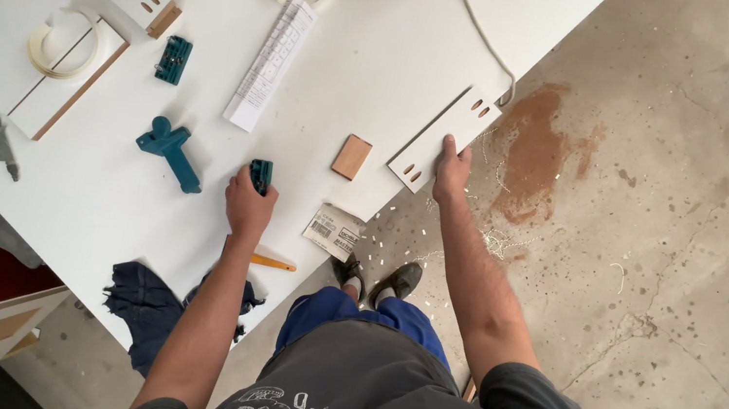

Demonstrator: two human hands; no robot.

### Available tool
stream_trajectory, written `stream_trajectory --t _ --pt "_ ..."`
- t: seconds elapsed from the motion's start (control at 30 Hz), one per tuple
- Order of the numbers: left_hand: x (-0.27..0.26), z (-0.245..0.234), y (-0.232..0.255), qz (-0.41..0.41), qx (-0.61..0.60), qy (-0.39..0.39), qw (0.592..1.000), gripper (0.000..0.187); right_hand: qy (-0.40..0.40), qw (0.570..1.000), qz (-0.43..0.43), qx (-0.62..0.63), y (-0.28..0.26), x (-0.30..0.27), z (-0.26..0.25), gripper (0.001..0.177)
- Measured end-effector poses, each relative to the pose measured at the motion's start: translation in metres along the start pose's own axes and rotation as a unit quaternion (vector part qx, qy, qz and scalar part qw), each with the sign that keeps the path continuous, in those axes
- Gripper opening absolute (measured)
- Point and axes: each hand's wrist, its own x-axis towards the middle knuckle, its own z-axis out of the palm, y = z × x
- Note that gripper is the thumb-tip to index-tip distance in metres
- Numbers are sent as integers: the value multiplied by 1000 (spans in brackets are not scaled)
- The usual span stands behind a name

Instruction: The person irons a white rectangular piece of wood on a workbench using a household iron. They then use a hand plane to smooth the edges of the wood, followed by sanding the surface with a sanding block. The person flips the wood to sand the other side and then places it with other similar pieces.

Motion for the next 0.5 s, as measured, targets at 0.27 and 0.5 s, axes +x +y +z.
stream_trajectory --t 0.27,0.5 --pt "-27 30 108 -119 -700 -228 666 34 -58 998 -20 -21 -45 -51 -1 48" --pt "-59 37 188 2 -644 -268 716 36 -45 991 -32 -123 -71 -81 6 85"
